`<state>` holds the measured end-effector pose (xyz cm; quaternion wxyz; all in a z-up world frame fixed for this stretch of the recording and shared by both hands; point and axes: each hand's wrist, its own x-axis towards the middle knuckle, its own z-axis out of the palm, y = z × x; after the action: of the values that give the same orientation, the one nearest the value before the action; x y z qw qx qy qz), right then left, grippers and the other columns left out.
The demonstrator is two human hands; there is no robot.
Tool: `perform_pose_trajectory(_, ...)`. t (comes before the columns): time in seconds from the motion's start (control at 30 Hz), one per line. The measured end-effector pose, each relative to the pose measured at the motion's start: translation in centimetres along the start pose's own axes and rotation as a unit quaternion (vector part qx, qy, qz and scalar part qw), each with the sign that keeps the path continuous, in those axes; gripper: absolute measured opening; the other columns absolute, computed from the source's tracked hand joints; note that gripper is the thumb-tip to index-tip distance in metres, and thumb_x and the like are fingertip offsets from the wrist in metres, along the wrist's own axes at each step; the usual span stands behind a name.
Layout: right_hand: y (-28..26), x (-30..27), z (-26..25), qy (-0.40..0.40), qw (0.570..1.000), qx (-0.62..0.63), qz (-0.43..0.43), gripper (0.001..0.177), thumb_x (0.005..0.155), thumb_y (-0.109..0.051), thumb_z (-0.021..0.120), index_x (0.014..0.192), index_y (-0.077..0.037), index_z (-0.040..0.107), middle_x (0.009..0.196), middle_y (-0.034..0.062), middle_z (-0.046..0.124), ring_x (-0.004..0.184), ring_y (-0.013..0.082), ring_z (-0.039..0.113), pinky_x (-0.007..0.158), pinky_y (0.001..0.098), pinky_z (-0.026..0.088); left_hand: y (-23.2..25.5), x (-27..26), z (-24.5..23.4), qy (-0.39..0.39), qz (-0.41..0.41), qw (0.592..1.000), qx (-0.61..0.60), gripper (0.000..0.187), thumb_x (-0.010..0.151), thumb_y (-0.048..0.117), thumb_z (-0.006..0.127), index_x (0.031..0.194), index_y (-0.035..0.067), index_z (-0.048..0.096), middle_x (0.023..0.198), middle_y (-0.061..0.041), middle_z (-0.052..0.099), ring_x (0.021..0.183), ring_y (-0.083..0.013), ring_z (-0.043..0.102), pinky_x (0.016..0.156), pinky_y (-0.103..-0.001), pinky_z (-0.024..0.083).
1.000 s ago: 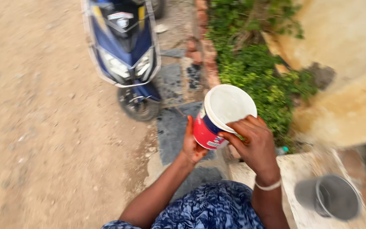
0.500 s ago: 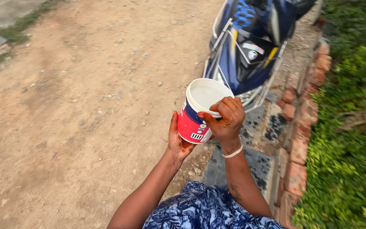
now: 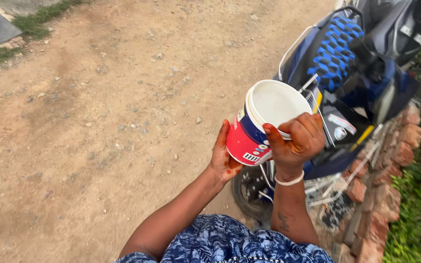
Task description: The person fills a container with water from a bucket and splashes the water onto several plants along a wall and in a garden area by hand.
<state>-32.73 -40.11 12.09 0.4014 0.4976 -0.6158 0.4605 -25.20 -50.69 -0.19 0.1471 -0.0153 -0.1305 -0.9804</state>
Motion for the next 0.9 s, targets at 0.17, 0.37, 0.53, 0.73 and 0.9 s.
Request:
perform_pose_trajectory(0.17, 6.8, 2.5, 8.8, 0.027, 1.0, 0.007, 0.012, 0.052, 0.09, -0.041, 0.087, 0.066, -0.01, 0.052, 0.065, 0.0022, 0.051, 0.064, 0.0223, 0.05, 0.065, 0.0358, 0.035, 6.2, 9.7, -2.0, -0.014, -0.04, 0.999, 0.005, 0.078, 0.098, 0.067, 0.049, 0.15, 0.009, 0.049, 0.141, -0.013, 0.063, 0.127, -0.0243, 0.063, 0.109, -0.043, 0.053)
perform_pose_trajectory(0.37, 15.1, 3.3, 18.5, 0.073, 0.991, -0.102, 0.041, 0.058, 0.094, -0.043, 0.09, 0.073, -0.006, 0.051, 0.065, 0.0066, 0.047, 0.065, 0.0247, 0.046, 0.069, 0.0348, 0.032, 13.3, 23.1, -7.6, -0.078, -0.145, 0.986, 0.041, 0.085, 0.105, 0.07, 0.05, 0.157, 0.002, 0.042, 0.144, -0.018, 0.059, 0.129, -0.0273, 0.061, 0.109, -0.045, 0.053)
perform_pose_trajectory(0.53, 21.0, 6.5, 25.7, 0.079, 0.978, -0.181, 0.073, 0.057, 0.094, -0.045, 0.089, 0.07, -0.009, 0.052, 0.063, 0.0027, 0.05, 0.06, 0.0181, 0.047, 0.068, 0.0331, 0.033, 18.6, 33.5, -8.1, -0.07, -0.209, 0.973, 0.072, 0.082, 0.098, 0.071, 0.052, 0.152, 0.009, 0.047, 0.14, -0.013, 0.062, 0.128, -0.0227, 0.063, 0.108, -0.041, 0.054)
perform_pose_trajectory(0.73, 30.6, 9.3, 33.0, 0.084, 0.965, -0.227, 0.1, 0.057, 0.095, -0.045, 0.091, 0.07, -0.009, 0.055, 0.063, 0.0033, 0.051, 0.062, 0.0187, 0.047, 0.067, 0.033, 0.034, 20.4, 46.6, -12.1, -0.086, -0.267, 0.96, 0.006, 0.08, 0.102, 0.068, 0.051, 0.155, 0.008, 0.047, 0.144, -0.011, 0.062, 0.129, -0.0208, 0.064, 0.109, -0.037, 0.055)
perform_pose_trajectory(0.9, 39.6, 12.3, 38.4, 0.046, 0.961, -0.251, 0.104, 0.053, 0.092, -0.043, 0.09, 0.071, -0.008, 0.056, 0.064, 0.0041, 0.049, 0.062, 0.0193, 0.048, 0.067, 0.0331, 0.034, 21.0, 57.6, -15.2, -0.103, -0.305, 0.946, -0.041, 0.082, 0.105, 0.069, 0.051, 0.156, 0.005, 0.045, 0.143, -0.015, 0.062, 0.126, -0.0244, 0.064, 0.106, -0.038, 0.056)
